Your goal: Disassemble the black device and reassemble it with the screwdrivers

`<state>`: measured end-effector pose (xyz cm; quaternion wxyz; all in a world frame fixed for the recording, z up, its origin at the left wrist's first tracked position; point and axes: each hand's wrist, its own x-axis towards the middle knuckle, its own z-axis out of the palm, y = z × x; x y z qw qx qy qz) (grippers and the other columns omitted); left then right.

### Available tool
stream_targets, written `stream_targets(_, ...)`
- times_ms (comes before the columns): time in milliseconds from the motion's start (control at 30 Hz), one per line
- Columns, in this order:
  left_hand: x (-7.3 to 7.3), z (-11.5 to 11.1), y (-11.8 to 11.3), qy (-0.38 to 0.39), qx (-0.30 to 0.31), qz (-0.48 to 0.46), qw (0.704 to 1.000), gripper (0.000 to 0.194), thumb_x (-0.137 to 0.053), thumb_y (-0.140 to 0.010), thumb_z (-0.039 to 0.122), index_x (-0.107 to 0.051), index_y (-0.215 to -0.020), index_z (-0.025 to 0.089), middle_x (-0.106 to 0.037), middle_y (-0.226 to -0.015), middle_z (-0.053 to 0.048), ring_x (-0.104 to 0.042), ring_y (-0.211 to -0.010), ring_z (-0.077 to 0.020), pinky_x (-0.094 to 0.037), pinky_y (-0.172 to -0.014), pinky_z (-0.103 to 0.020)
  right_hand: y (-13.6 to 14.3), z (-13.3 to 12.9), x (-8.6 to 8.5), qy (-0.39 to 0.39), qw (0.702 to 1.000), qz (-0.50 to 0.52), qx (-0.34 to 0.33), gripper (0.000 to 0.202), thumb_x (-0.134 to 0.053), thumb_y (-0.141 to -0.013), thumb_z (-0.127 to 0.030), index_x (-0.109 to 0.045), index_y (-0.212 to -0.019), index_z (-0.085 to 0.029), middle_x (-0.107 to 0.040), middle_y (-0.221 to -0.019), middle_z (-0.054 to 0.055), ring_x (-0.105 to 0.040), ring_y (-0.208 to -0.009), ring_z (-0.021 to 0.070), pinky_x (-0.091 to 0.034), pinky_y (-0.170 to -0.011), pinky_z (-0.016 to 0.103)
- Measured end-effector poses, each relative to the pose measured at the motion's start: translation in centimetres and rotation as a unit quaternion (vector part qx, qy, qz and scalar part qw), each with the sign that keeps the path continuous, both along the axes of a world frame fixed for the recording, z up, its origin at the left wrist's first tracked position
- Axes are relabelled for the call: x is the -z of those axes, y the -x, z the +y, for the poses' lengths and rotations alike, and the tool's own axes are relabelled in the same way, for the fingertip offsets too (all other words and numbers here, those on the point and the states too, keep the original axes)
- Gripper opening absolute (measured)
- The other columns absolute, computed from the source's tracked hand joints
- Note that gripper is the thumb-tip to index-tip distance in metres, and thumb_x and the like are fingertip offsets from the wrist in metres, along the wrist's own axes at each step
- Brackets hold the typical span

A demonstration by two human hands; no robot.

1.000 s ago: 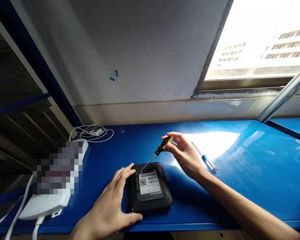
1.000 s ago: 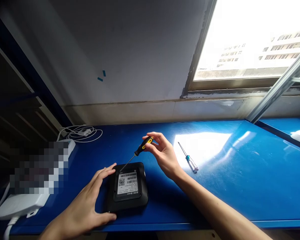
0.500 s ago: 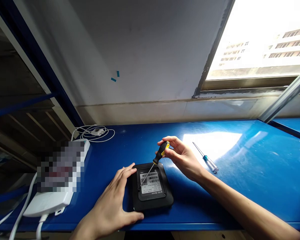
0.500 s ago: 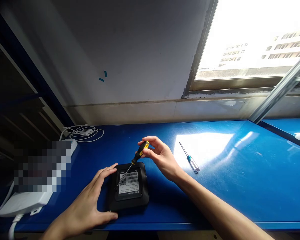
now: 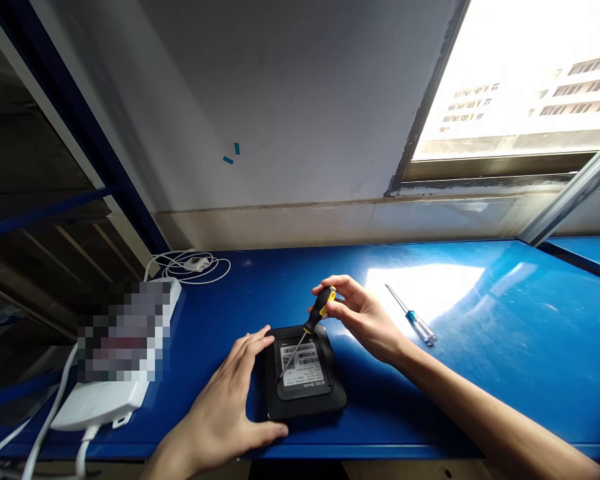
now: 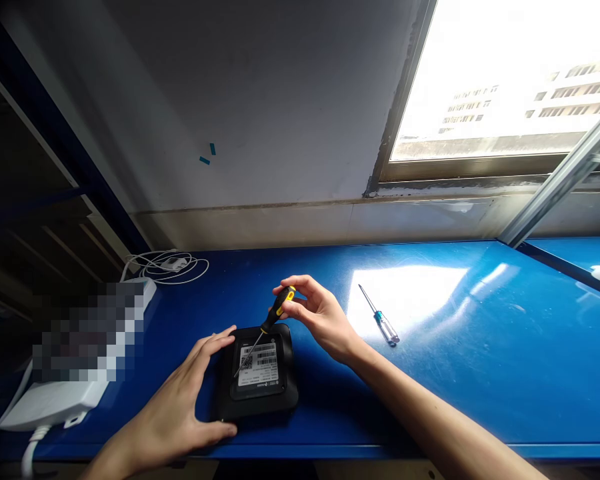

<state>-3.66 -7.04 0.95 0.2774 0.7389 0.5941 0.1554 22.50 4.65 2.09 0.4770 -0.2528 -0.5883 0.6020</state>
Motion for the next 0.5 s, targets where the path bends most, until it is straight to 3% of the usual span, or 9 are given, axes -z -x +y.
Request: stream_targets(500,0.29,-0.26,0.2,-0.011,0.001,-0.006,1.0,0.096,-0.089,-0.073,0.029,-0.042,-0.157,0.029,-0.034,-0.174,-0.013,-0.029,-0.161,-0.0423,-0.031,-0.129,-0.065,0.26,0.28,0.19,-0.002,0.999,-0.015,0.052,0.037,-0.088,-0.081,-0.041,-0.069,-0.109,-0.026,-0.075,-0.104,0.004,-0.073,-0.088,0.0186,-0.063,-0.078,0.036)
